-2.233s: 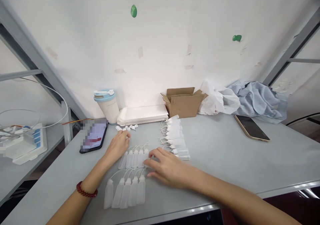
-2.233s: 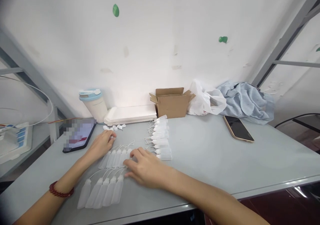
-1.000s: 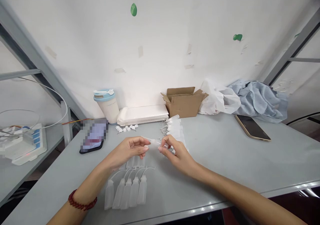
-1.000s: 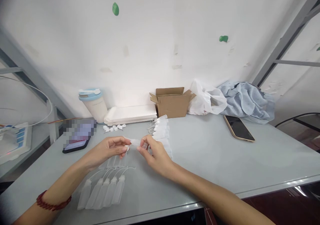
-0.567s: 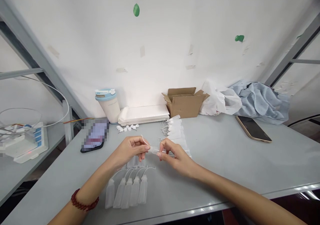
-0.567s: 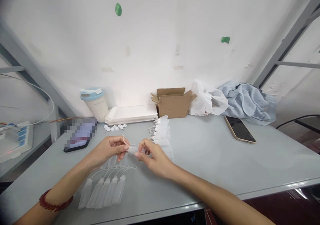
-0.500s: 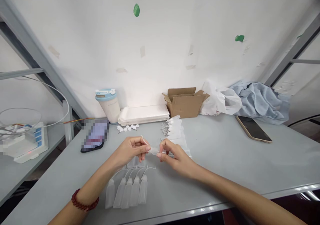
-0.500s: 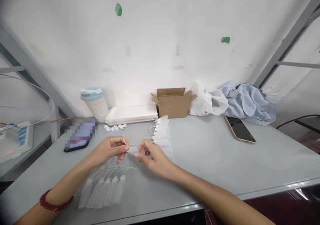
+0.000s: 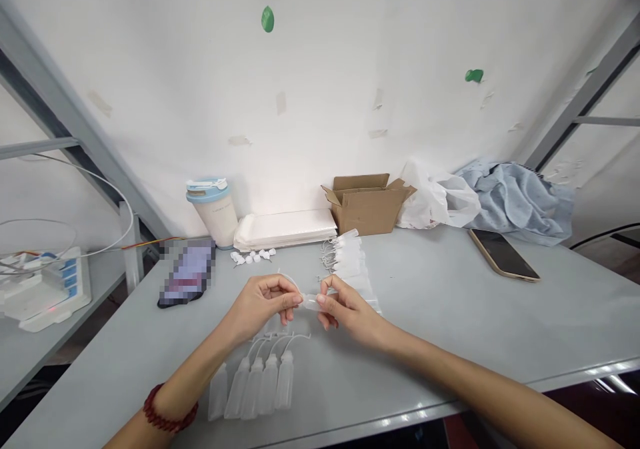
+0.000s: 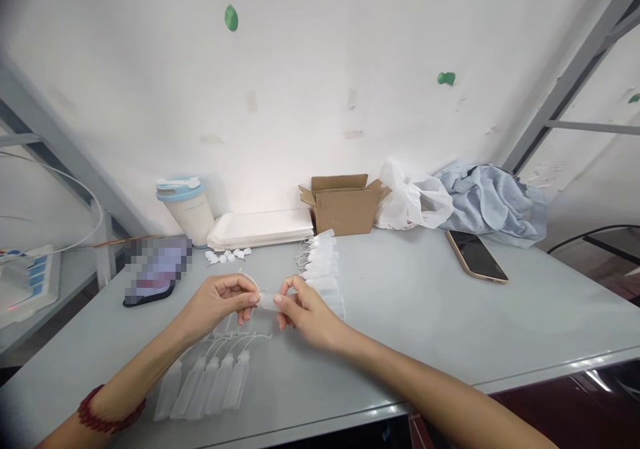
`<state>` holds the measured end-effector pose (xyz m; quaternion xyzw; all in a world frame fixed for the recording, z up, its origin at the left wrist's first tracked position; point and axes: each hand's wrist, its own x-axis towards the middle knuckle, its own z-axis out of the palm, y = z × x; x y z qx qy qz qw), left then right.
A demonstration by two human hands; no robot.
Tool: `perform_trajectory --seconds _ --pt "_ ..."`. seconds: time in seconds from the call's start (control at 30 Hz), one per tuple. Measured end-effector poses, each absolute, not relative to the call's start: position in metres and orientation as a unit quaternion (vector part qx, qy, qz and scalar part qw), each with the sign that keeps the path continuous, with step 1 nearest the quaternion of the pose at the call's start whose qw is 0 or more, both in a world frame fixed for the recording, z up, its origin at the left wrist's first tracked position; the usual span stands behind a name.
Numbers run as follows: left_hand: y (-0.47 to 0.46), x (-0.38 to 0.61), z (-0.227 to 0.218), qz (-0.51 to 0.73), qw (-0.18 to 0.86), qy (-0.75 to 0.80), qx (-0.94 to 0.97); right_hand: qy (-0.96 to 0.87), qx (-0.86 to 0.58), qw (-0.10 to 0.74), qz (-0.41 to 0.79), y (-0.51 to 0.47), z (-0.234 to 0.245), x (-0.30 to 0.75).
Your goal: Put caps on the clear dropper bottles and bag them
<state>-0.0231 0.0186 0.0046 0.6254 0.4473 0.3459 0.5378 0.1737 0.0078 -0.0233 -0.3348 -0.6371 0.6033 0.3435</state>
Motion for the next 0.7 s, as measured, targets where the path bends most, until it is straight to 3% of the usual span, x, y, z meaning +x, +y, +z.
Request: perform_trajectory --seconds 0.33,0.7 --pt "0.0163 -0.0181 -0.0006 0.422 0.514 0.399 0.631 -0.55 -0.36 0.354 0.665 0.0106 -0.0216 0.173" --pt "0.0175 -0.0225 0.0004 0.276 0.563 0.429 0.65 -0.669 -0.369 0.373 0.526 0.0069 -0.0219 0.1752"
